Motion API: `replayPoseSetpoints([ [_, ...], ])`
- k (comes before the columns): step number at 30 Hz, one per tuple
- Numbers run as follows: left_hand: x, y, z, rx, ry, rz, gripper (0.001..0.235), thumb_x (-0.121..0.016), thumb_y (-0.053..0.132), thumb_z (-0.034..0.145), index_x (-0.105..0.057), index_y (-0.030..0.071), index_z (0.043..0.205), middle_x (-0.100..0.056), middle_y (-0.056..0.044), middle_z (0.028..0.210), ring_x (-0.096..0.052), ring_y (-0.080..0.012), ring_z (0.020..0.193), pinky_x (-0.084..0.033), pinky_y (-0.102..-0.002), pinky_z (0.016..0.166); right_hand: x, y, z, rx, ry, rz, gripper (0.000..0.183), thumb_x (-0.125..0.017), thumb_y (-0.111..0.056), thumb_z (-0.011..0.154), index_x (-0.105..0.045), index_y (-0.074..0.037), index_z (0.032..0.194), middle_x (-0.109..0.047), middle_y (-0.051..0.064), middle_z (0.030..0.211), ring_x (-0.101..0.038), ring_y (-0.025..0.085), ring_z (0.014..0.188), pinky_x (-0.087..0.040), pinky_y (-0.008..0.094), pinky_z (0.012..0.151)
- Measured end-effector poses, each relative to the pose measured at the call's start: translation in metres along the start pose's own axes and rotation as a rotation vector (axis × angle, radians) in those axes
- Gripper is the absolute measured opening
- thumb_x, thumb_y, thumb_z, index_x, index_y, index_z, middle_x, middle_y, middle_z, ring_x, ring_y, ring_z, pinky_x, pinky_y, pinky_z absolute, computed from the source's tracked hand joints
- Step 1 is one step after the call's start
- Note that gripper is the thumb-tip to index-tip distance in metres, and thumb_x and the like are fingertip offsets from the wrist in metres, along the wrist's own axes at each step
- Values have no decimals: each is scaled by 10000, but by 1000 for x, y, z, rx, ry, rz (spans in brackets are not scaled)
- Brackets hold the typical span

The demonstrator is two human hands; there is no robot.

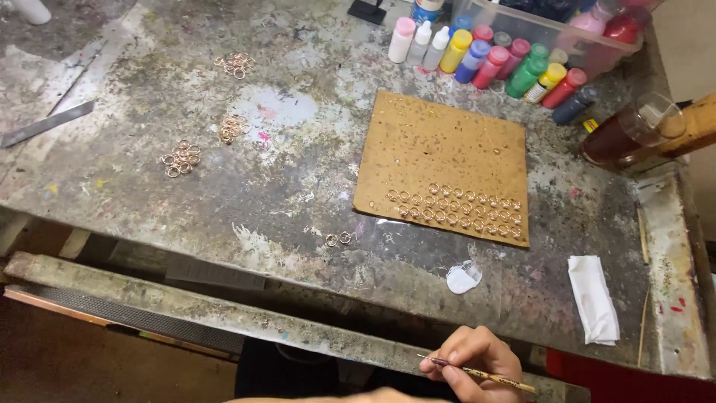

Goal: The person uses a small brush to apply white paint to small metal rings one by one. After painting each ring, they place it on a wooden board. The process is repeated for multiple rings throughout the clip.

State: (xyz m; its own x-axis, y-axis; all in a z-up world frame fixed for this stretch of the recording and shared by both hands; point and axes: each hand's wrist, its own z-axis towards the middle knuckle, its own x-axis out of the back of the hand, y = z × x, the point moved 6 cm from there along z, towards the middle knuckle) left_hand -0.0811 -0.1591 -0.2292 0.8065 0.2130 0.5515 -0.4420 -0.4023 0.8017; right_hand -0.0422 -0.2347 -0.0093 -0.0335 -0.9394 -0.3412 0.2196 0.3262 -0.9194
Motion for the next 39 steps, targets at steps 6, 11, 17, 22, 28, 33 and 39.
replayPoseSetpoints([
  [6, 351, 162, -178, -521, 877, 96, 225, -605, 217, 1005, -684, 27, 915, -709, -97, 874, -651, -231, 745, -516, -358, 711, -6, -5, 0, 49, 78, -55, 90, -715, 39, 846, -638, -5, 857, -668, 201, 725, -800, 325, 690, -695, 345, 624],
  [11, 363, 88, -162, -17, 1052, 598, 355, -785, 369, 902, -748, 58, 1067, -674, -81, 998, -596, -249, 854, -491, -380, 757, -5, -2, 0, 41, 104, -84, 112, -711, 82, 798, -653, -9, 829, -693, 207, 709, -799, 286, 666, -722, 357, 615],
  [17, 354, 76, -148, 15, 1074, 509, 257, -789, 315, 896, -818, 114, 1054, -679, -45, 1023, -563, -208, 842, -488, -362, 745, -1, 0, -1, 59, 36, -41, 114, -701, 86, 817, -650, -8, 855, -685, 206, 743, -806, 302, 697, -737, 402, 669],
  [22, 347, 100, -149, -252, 1113, 467, 129, -770, 55, 898, -761, 71, 1027, -758, -57, 1002, -668, -238, 883, -459, -369, 795, -4, -2, 0, 70, 48, -48, 124, -705, 101, 801, -658, 2, 859, -689, 213, 733, -802, 300, 681, -727, 369, 649],
  [28, 326, 109, -154, -379, 1131, 243, 311, -671, -63, 944, -635, -85, 1252, -777, -132, 1034, -742, -260, 921, -628, -340, 876, -3, -3, -2, 96, 80, -57, 122, -714, 83, 804, -678, -11, 874, -676, 190, 753, -809, 311, 714, -717, 403, 679],
  [33, 321, 114, -160, -417, 1136, 242, 133, -669, -45, 929, -713, -38, 1054, -764, -119, 958, -721, -277, 840, -618, -361, 818, -17, -21, 3, 178, 86, -131, 125, -715, 77, 813, -683, -15, 893, -692, 181, 762, -788, 276, 692, -705, 352, 663],
  [39, 313, 118, -156, -429, 1100, 103, 35, -730, 16, 867, -727, 13, 902, -782, -103, 882, -779, -222, 802, -637, -303, 795, -7, -78, 20, 389, 249, -906, 38, -702, -106, 843, -727, -83, 861, -743, 62, 750, -715, 112, 627, -564, 190, 619],
])
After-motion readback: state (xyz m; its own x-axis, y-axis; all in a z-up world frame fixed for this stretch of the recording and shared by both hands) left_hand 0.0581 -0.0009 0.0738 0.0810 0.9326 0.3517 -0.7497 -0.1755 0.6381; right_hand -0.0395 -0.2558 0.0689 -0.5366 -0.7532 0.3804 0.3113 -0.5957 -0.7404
